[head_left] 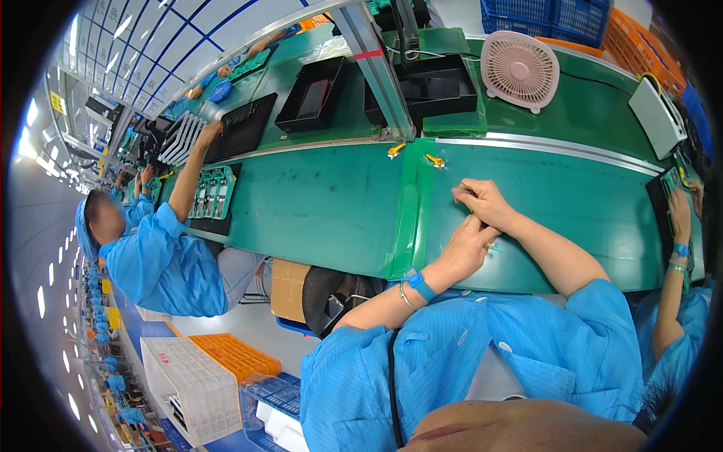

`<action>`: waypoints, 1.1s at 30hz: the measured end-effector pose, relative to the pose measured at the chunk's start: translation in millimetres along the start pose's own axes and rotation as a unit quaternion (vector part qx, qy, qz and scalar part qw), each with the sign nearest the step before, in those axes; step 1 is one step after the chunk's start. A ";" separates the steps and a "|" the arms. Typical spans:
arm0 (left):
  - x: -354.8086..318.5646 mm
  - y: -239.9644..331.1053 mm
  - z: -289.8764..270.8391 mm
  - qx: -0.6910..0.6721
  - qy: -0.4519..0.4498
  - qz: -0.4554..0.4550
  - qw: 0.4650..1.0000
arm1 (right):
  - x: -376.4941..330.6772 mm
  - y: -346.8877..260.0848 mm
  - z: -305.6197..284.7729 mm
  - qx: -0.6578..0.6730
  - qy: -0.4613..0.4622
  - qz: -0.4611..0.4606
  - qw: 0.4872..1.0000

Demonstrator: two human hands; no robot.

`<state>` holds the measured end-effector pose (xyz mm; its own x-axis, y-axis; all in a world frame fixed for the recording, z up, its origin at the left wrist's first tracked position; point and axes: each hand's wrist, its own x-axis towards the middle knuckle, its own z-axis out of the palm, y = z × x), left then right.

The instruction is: The person receives a tray containing electronic circuit boards, attaches components to each board using tweezers and fingers, and pushes the tray along the conveyor line.

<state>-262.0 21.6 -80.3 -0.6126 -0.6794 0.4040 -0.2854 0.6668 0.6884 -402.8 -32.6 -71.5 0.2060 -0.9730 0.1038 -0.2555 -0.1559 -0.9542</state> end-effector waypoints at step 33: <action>-1.9 -1.5 0.8 0.002 0.000 0.003 1.000 | 0.3 -2.8 -1.5 -0.013 -0.012 0.007 1.000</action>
<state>-261.0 22.1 -82.6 -0.6149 -0.6748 0.4082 -0.2847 0.6726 0.6830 -403.5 -32.7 -68.4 0.2251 -0.9708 0.0836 -0.2836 -0.1474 -0.9476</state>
